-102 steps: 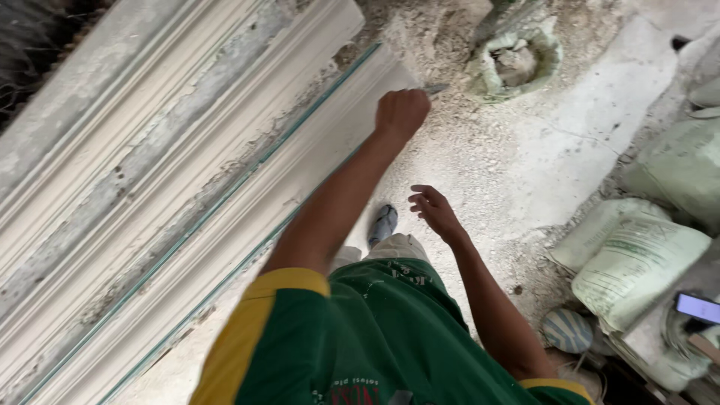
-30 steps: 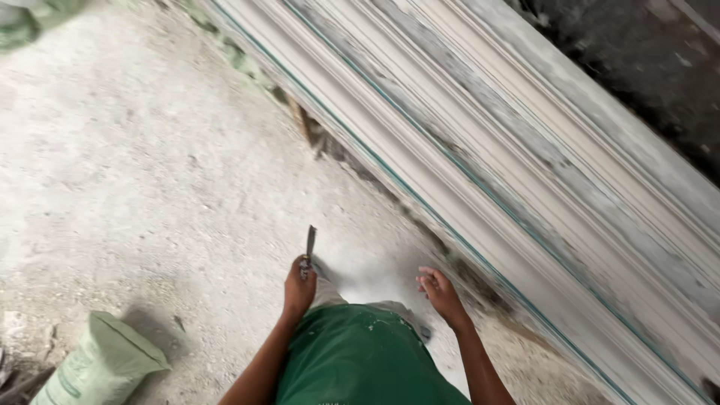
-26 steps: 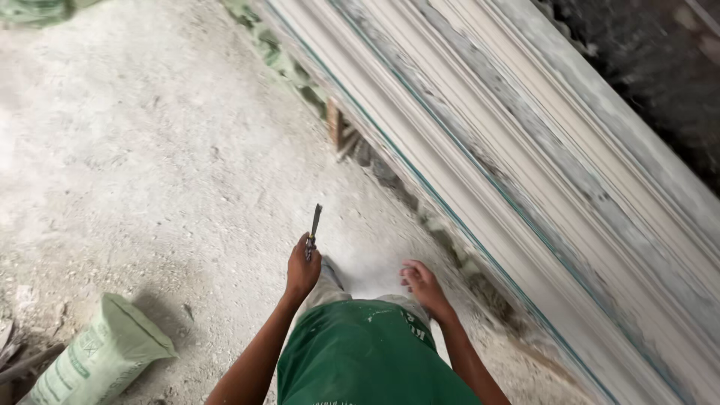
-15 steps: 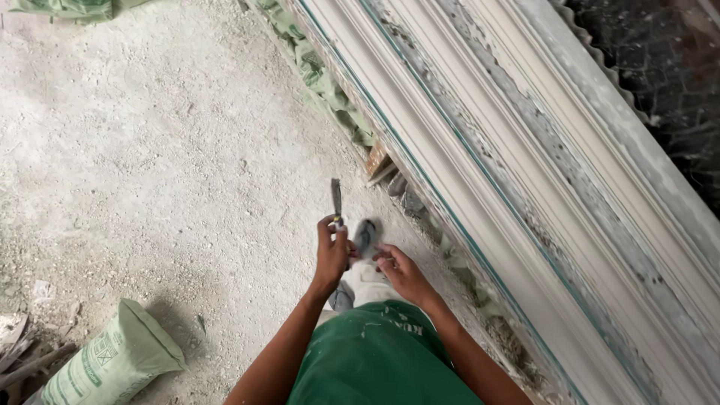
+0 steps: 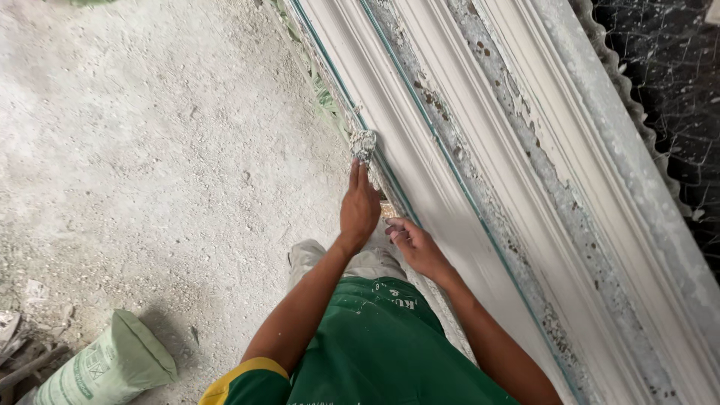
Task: The person scrapes residue from long white moldings using a small metal scraper. They repeatedly scrape along the length of each molding, occasionally repositioning the pieces and clearing debris from the surface.
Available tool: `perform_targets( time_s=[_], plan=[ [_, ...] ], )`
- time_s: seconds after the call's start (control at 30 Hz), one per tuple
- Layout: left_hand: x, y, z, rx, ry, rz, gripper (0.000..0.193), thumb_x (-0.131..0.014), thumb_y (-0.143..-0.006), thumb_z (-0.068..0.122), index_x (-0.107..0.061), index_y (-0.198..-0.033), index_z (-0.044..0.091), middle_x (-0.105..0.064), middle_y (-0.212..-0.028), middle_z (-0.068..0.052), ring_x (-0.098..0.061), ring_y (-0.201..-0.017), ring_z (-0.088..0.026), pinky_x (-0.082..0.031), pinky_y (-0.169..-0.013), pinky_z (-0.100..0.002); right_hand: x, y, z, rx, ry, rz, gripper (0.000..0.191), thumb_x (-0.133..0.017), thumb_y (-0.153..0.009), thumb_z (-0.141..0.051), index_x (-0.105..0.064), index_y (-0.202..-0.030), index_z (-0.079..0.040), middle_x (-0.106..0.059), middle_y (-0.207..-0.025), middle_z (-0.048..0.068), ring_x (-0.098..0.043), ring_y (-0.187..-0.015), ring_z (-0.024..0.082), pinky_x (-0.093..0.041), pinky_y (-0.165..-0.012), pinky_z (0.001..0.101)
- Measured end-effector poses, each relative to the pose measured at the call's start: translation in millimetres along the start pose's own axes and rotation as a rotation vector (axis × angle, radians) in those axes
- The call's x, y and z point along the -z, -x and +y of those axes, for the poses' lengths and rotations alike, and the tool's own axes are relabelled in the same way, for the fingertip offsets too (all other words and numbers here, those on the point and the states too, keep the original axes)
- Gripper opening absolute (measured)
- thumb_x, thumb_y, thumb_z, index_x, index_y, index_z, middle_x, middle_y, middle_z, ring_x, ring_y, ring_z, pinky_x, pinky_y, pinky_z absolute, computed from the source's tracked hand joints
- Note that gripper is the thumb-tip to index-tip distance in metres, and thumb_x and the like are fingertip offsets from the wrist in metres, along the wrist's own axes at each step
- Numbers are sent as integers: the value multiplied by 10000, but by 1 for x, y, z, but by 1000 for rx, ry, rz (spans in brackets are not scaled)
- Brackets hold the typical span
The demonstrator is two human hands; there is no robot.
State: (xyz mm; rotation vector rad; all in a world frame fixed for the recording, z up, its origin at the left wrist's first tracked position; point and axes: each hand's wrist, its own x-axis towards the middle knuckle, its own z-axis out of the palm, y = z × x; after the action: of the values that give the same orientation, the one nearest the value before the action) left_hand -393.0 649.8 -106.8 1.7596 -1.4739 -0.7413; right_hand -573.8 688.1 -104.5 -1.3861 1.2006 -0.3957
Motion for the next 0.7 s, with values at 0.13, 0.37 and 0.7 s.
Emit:
perform_targets(
  time_s=[0.13,0.37,0.7],
  plan=[
    [-14,-16,1,-170,-276,42,555,-539,-950,85,-379,-1405,-189,-377,-1522,-390,-616,-1256,-492,-639,-743,-391,33,-25,-7,19,31,62,357,-530,-1054,-219,-574,-1364,-46,-727,-1183,92,-683,-1065,149,-541,-944,293],
    [-1,-65,-2,152,-101,69,475,-533,-965,77,-504,-1437,29,-513,-1533,-210,-700,-1014,-464,-610,-774,-490,37,-49,6,7,-139,101,337,-543,-1056,-196,-585,-1346,-31,-729,-1146,86,-669,-976,135,-546,-895,287],
    [5,-88,-20,57,-57,230,411,-515,-1012,108,-543,-1409,10,-544,-1483,-250,-687,-1102,-484,-610,-867,-504,37,-65,-19,-69,-44,83,343,-541,-1040,-203,-599,-1337,-43,-741,-1133,62,-687,-962,117,-557,-873,280]
  ],
)
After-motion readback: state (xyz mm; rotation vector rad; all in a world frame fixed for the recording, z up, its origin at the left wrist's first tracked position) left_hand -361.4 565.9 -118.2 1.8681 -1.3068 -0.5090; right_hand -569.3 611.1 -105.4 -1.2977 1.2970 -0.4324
